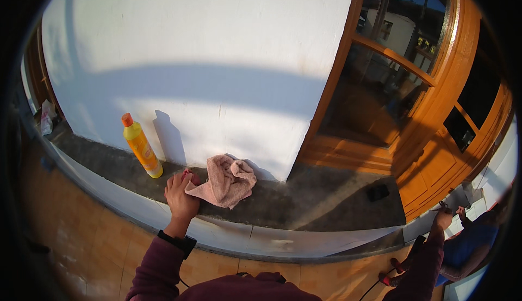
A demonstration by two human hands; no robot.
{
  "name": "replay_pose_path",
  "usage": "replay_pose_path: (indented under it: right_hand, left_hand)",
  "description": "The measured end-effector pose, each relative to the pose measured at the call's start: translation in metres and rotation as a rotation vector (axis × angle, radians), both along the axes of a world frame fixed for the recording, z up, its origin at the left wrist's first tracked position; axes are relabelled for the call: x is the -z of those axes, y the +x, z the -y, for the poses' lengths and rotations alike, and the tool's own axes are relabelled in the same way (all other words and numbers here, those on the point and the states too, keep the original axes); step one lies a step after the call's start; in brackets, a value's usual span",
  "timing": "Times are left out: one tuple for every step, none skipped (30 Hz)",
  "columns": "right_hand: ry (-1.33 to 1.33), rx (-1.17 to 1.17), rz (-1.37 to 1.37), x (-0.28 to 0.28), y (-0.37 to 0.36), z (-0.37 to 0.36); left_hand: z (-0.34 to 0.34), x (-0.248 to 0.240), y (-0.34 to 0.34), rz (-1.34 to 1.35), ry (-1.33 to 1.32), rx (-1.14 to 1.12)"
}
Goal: The person cleans a balcony ledge and window frame using a pink cloth and a steel wool pad. They move a plastic bag and a phone aside, wipe the ledge and frame, then return the items to their original positions.
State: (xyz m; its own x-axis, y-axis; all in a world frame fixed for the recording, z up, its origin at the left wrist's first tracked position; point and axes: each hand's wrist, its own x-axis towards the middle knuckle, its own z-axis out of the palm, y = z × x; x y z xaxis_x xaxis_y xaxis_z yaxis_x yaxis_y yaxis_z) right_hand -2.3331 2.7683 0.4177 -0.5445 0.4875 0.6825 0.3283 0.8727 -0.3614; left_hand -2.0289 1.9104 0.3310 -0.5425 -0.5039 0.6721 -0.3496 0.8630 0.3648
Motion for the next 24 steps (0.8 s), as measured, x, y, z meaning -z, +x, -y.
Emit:
replay_pose_path:
  right_hand:
    - [0.352, 0.15, 0.321, 0.009, 0.014, -0.059]
    - [0.145, 0.173, 0.256, 0.028, 0.034, -0.104]
    - [-0.128, 0.006, 0.22, 0.038, 0.055, -0.142]
    - [0.21, 0.078, 0.45, 0.049, 0.064, -0.166]
    - [0.556, 0.249, 0.699, 0.056, 0.076, -0.184]
    - [0.633, 0.162, 0.688, 0.062, 0.083, -0.194]
    - [0.654, 0.169, 0.705, 0.063, 0.088, -0.199]
    - [0.589, 0.237, 0.773, 0.064, 0.088, -0.197]
    - [0.553, 0.275, 0.816, 0.064, 0.09, -0.194]
    - [0.541, 0.297, 0.841, 0.062, 0.089, -0.19]
    - [0.535, 0.301, 0.863, 0.064, 0.09, -0.184]
    - [0.529, 0.306, 0.883, 0.064, 0.089, -0.179]
    - [0.507, 0.319, 0.893, 0.061, 0.09, -0.178]
    - [0.507, 0.321, 0.904, 0.061, 0.09, -0.176]
    - [0.504, 0.329, 0.92, 0.063, 0.089, -0.174]
    - [0.501, 0.337, 0.934, 0.064, 0.089, -0.173]
    - [0.539, 0.328, 0.952, 0.068, 0.087, -0.17]
    - [0.596, 0.339, 0.97, 0.069, 0.086, -0.168]
    - [0.655, 0.326, 0.987, 0.071, 0.085, -0.163]
    - [0.712, 0.313, 1.004, 0.071, 0.085, -0.157]
    - [0.77, 0.301, 1.02, 0.071, 0.086, -0.15]
    - [0.828, 0.29, 1.037, 0.07, 0.088, -0.142]
    - [0.886, 0.28, 1.054, 0.067, 0.091, -0.134]
    - [0.905, 0.287, 1.101, 0.064, 0.095, -0.126]
  left_hand:
    - [0.0, -0.001, 0.0, -0.007, -0.002, 0.002]
    - [0.0, -0.001, 0.0, -0.015, -0.004, 0.002]
    - [0.0, -0.001, 0.0, -0.022, -0.012, -0.003]
    - [-0.001, -0.001, 0.0, -0.03, -0.019, -0.008]
    - [-0.001, 0.0, 0.0, -0.04, -0.027, -0.008]
    - [-0.001, 0.001, 0.0, -0.039, -0.027, -0.013]
    - [0.0, 0.001, -0.001, -0.043, -0.03, -0.013]
    - [0.0, 0.002, -0.001, -0.046, -0.033, -0.012]
    - [0.0, 0.002, -0.001, -0.043, -0.049, -0.02]
    - [0.0, 0.003, -0.001, -0.039, -0.048, -0.02]
    - [0.001, 0.003, -0.001, -0.037, -0.047, -0.021]
    - [0.001, 0.003, -0.002, -0.042, -0.046, -0.02]
    - [0.001, 0.004, -0.002, -0.039, -0.05, -0.022]
    - [0.001, 0.004, -0.002, -0.042, -0.055, -0.022]
    - [0.001, 0.004, -0.001, -0.043, -0.059, -0.022]
    - [0.001, 0.004, -0.001, -0.043, -0.054, -0.025]
    - [0.001, 0.004, -0.001, -0.042, -0.048, -0.025]
    - [0.001, 0.004, -0.001, -0.049, -0.046, -0.021]
    - [0.001, 0.004, -0.001, -0.039, -0.047, -0.028]
    - [0.001, 0.004, -0.001, -0.036, -0.051, -0.029]
    - [0.001, 0.004, -0.001, -0.033, -0.055, -0.03]
    - [0.002, 0.005, -0.002, -0.026, -0.054, -0.037]
    - [0.002, 0.005, -0.002, -0.018, -0.052, -0.043]
    - [0.002, 0.005, -0.002, -0.012, -0.049, -0.048]
